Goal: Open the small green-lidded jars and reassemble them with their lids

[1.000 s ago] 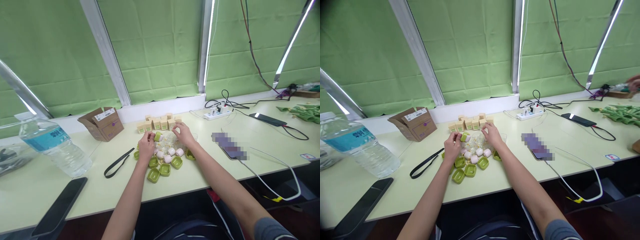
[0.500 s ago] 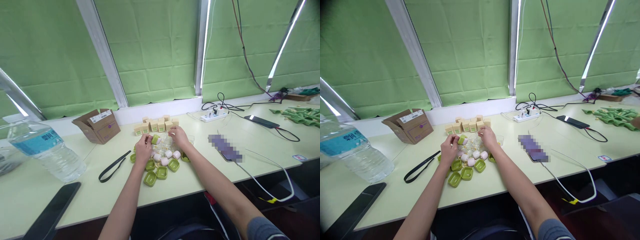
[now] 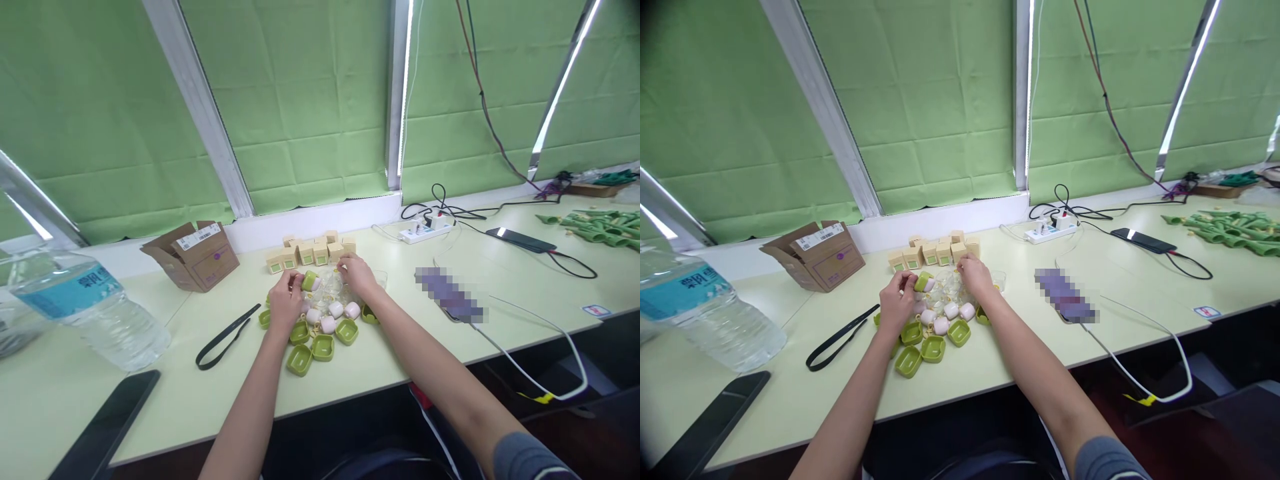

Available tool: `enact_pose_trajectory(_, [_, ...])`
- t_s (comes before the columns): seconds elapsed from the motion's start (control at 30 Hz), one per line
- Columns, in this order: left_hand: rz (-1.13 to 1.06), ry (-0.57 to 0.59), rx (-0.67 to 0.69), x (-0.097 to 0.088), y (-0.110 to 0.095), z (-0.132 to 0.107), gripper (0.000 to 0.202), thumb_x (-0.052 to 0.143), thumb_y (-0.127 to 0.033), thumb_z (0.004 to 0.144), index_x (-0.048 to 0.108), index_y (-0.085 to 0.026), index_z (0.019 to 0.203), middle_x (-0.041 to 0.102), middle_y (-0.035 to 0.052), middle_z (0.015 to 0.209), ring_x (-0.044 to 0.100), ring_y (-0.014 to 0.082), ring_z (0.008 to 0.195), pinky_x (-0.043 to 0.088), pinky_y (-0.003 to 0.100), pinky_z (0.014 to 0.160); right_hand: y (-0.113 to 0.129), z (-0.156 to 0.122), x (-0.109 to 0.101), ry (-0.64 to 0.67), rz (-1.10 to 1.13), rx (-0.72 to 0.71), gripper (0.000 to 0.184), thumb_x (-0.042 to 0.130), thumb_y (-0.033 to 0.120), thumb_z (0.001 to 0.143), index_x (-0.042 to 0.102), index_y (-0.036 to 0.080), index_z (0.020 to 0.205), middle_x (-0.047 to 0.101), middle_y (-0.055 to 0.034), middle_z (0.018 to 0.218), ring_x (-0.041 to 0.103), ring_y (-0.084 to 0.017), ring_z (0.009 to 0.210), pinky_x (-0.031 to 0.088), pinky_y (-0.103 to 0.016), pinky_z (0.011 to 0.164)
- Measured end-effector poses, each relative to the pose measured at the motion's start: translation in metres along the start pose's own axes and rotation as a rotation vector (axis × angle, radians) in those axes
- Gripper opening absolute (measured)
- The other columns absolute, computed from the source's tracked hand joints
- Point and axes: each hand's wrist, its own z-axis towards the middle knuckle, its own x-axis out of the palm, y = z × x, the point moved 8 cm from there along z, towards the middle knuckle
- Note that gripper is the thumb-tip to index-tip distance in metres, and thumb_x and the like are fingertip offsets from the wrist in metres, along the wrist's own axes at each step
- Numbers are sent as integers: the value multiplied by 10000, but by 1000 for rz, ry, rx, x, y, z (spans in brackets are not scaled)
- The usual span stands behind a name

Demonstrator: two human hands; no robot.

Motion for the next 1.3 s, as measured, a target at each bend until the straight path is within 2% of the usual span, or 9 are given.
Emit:
enact_pose_trajectory(0.1, [-1,-6,-5,-1,1,0,219,492,-400,937,591,-218,868,670,6,794,591,153,691,430,268,705,0,-2,-2,-9,-24,13,189,517,139,926,696,186,966,684,-83,1047,625,-189,891,440,-261,752])
enact_pose_trajectory(0.23, [2,-7,-5,0,1,0,214,496,-395,935,593,-220,861,667,3,790,590,152,692,430,268,703,0,-1,-8,-47,-5,-2,195,495,119,932,669,183,992,679,-75,1041,612,-181,923,425,-256,784])
enact_pose_trajectory(0.43, [5,-8,-3,0,0,0,191,507,-375,929,593,-220,857,662,-5,772,572,142,662,424,254,676,-5,2,2,91,-81,47,225,505,110,916,712,180,970,702,-91,1080,626,-182,1001,422,-249,876])
enact_pose_trajectory(0.6, [24,-11,-7,-1,-1,0,189,509,-377,927,598,-225,858,659,-12,760,562,139,646,420,250,665,0,-2,2,140,-107,47,238,504,186,922,740,167,916,730,-115,1035,647,-210,986,435,-263,881])
enact_pose_trajectory(0.83, [29,17,-11,1,-3,0,200,504,-383,923,601,-222,851,662,-8,759,563,141,640,426,256,674,4,-5,4,172,-126,48,295,497,231,930,722,182,1114,700,-116,1195,633,-228,1097,446,-279,921])
enact_pose_trajectory(0.97, [27,30,-7,2,-4,0,215,503,-389,923,603,-220,836,663,-7,754,564,142,641,431,253,674,6,-6,2,168,-126,41,323,490,221,933,701,189,1176,696,-112,1216,626,-233,1127,444,-300,957])
enact_pose_trajectory(1.17, [7,36,8,4,-4,-1,233,510,-408,923,612,-215,841,674,2,767,595,149,668,448,254,682,33,-14,-23,23,38,-162,252,518,180,929,725,171,1074,724,-102,1110,629,-223,1080,435,-327,986])
enact_pose_trajectory(1.23, [-10,36,-1,4,-3,-1,238,519,-417,920,613,-214,840,676,3,760,601,147,658,455,255,678,48,-22,-32,10,140,-251,239,506,227,958,727,186,1039,733,-80,1063,639,-212,1037,454,-330,953])
enact_pose_trajectory(1.3, [-16,28,-14,3,-2,-2,245,522,-428,921,613,-214,843,678,4,758,608,147,652,461,256,678,64,-31,-35,56,271,-343,263,486,312,988,720,204,1044,732,-63,1062,650,-193,1005,472,-318,919])
